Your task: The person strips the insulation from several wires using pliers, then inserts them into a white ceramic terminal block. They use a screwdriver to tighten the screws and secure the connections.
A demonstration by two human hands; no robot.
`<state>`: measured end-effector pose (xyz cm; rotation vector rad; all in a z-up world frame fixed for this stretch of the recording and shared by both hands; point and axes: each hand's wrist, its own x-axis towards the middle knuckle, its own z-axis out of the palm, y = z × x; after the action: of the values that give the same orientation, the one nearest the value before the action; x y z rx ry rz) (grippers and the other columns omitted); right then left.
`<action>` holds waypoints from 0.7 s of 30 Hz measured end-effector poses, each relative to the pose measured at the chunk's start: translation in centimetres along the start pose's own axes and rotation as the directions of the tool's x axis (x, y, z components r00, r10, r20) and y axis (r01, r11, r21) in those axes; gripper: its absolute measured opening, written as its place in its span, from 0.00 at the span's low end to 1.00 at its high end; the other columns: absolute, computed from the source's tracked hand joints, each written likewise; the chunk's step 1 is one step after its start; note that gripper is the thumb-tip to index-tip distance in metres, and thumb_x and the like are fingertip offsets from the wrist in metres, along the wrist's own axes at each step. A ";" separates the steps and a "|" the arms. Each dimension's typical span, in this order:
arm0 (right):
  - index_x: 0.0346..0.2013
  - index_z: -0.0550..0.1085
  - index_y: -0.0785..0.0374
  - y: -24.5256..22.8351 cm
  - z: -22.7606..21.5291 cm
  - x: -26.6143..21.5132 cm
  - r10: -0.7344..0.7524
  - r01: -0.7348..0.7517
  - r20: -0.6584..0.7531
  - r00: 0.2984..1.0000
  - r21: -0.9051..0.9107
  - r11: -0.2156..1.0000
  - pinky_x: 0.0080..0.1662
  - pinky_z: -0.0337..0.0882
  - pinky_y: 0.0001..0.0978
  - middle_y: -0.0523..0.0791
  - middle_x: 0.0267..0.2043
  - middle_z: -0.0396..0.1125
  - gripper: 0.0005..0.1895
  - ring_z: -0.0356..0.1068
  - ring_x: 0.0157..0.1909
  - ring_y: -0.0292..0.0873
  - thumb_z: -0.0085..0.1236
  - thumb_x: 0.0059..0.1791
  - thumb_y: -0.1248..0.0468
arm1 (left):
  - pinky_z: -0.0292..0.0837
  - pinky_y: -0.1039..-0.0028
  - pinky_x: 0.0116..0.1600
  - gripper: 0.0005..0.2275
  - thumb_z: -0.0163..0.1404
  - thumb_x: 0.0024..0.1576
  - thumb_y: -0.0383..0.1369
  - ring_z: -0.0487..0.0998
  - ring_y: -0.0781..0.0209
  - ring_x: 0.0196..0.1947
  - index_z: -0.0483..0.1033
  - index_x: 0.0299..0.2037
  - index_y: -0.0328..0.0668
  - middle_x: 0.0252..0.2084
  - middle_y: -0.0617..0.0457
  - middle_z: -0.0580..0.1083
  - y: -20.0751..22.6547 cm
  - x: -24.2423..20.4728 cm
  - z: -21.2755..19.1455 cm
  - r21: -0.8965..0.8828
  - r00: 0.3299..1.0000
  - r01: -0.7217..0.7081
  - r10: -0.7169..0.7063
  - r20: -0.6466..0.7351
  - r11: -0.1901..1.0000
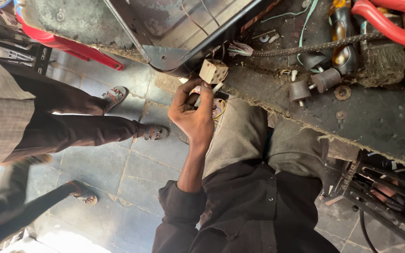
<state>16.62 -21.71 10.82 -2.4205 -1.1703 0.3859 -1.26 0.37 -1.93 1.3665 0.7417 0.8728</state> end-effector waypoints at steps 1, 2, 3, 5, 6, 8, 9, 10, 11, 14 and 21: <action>0.52 0.76 0.72 0.1 -0.1 0.7 0.047 -0.048 0.018 0.999 0.035 0.998 0.38 0.69 0.36 0.55 0.42 0.70 0.16 0.71 0.37 0.49 0.55 0.49 0.72 | 0.64 0.84 0.29 0.09 0.57 0.61 0.28 0.72 0.75 0.22 0.77 0.46 0.28 0.26 0.55 0.76 0.0 0.1 0.0 -0.003 1.000 0.013 -0.013 0.003 1.000; 0.52 0.75 0.72 0.4 -0.3 1.2 0.080 -0.082 0.030 0.996 0.059 0.995 0.38 0.69 0.37 0.55 0.42 0.70 0.16 0.71 0.38 0.49 0.55 0.50 0.72 | 0.65 0.83 0.28 0.09 0.57 0.61 0.28 0.72 0.75 0.22 0.77 0.46 0.28 0.26 0.55 0.76 0.0 0.1 -0.1 -0.006 1.000 0.026 -0.026 0.005 1.000; 0.52 0.75 0.72 0.7 -0.4 1.7 0.112 -0.115 0.037 0.993 0.079 0.990 0.39 0.69 0.37 0.55 0.42 0.70 0.16 0.71 0.38 0.50 0.55 0.50 0.73 | 0.65 0.83 0.29 0.09 0.57 0.61 0.28 0.72 0.74 0.22 0.77 0.47 0.28 0.27 0.55 0.76 0.2 0.2 -0.2 -0.007 0.998 0.052 -0.052 0.022 0.999; 0.53 0.75 0.72 1.4 -0.2 1.7 0.136 -0.138 0.022 0.990 0.106 0.985 0.40 0.70 0.38 0.55 0.43 0.70 0.15 0.71 0.39 0.51 0.55 0.50 0.74 | 0.67 0.82 0.29 0.10 0.56 0.62 0.29 0.72 0.73 0.23 0.78 0.48 0.27 0.28 0.54 0.77 0.7 0.4 -0.6 -0.007 0.993 0.105 -0.104 0.063 0.994; 0.53 0.74 0.72 1.7 -0.1 1.5 0.142 -0.141 0.006 0.990 0.113 0.983 0.41 0.70 0.38 0.55 0.44 0.70 0.15 0.72 0.40 0.51 0.55 0.51 0.74 | 0.68 0.81 0.31 0.10 0.54 0.63 0.29 0.73 0.73 0.24 0.78 0.50 0.28 0.30 0.54 0.77 1.1 0.1 -0.7 -0.026 0.991 0.103 -0.100 0.092 0.994; 0.53 0.74 0.72 1.7 -0.1 1.0 0.080 -0.070 -0.089 0.993 0.109 0.992 0.42 0.70 0.39 0.56 0.44 0.70 0.15 0.72 0.41 0.52 0.55 0.51 0.75 | 0.69 0.81 0.33 0.11 0.50 0.66 0.30 0.74 0.72 0.28 0.78 0.54 0.30 0.35 0.54 0.77 2.1 -0.1 -1.2 -0.060 0.985 0.087 -0.077 0.156 0.994; 0.53 0.73 0.72 1.3 -0.2 0.6 0.038 -0.025 -0.152 0.988 0.089 0.996 0.43 0.71 0.39 0.56 0.45 0.69 0.15 0.72 0.42 0.52 0.54 0.51 0.76 | 0.70 0.81 0.34 0.12 0.48 0.66 0.29 0.74 0.72 0.29 0.77 0.54 0.30 0.36 0.53 0.77 2.6 0.0 -1.2 -0.058 0.980 0.096 -0.084 0.179 0.994; 0.54 0.73 0.72 0.6 -0.2 -0.1 -0.039 0.051 -0.239 0.970 0.046 0.998 0.44 0.71 0.39 0.56 0.45 0.69 0.15 0.72 0.42 0.53 0.54 0.52 0.76 | 0.70 0.81 0.35 0.12 0.46 0.65 0.28 0.74 0.72 0.30 0.77 0.55 0.30 0.38 0.53 0.77 3.1 0.1 -1.3 -0.056 0.975 0.105 -0.091 0.201 0.993; 0.54 0.73 0.72 -0.4 -0.2 -1.0 -0.099 0.103 -0.280 0.955 0.000 0.995 0.44 0.71 0.40 0.56 0.46 0.69 0.15 0.72 0.43 0.53 0.54 0.52 0.77 | 0.70 0.80 0.36 0.13 0.45 0.65 0.27 0.75 0.72 0.31 0.77 0.55 0.30 0.39 0.52 0.78 3.4 -0.3 -1.5 -0.054 0.972 0.127 -0.113 0.204 0.990; 0.53 0.74 0.70 -4.7 0.2 -5.4 -0.126 0.103 -0.317 0.940 -0.089 0.991 0.47 0.72 0.40 0.54 0.46 0.70 0.14 0.73 0.45 0.53 0.58 0.52 0.75 | 0.68 0.81 0.35 0.13 0.44 0.66 0.26 0.74 0.71 0.29 0.78 0.56 0.29 0.32 0.50 0.76 4.3 -0.5 -1.7 -0.042 0.948 0.237 -0.222 0.226 0.971; 0.47 0.78 0.65 -9.2 6.6 -4.9 0.054 0.093 -0.397 0.916 0.341 0.935 0.43 0.74 0.31 0.49 0.44 0.76 0.10 0.78 0.40 0.43 0.61 0.52 0.67 | 0.72 0.78 0.36 0.14 0.45 0.64 0.24 0.76 0.67 0.32 0.72 0.57 0.24 0.47 0.45 0.76 5.8 0.9 -2.0 -0.248 0.858 0.441 -0.323 0.399 0.863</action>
<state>4.69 -18.80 9.83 -2.0414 -0.8564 0.0715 -3.11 2.15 3.76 0.9801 0.5380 0.3931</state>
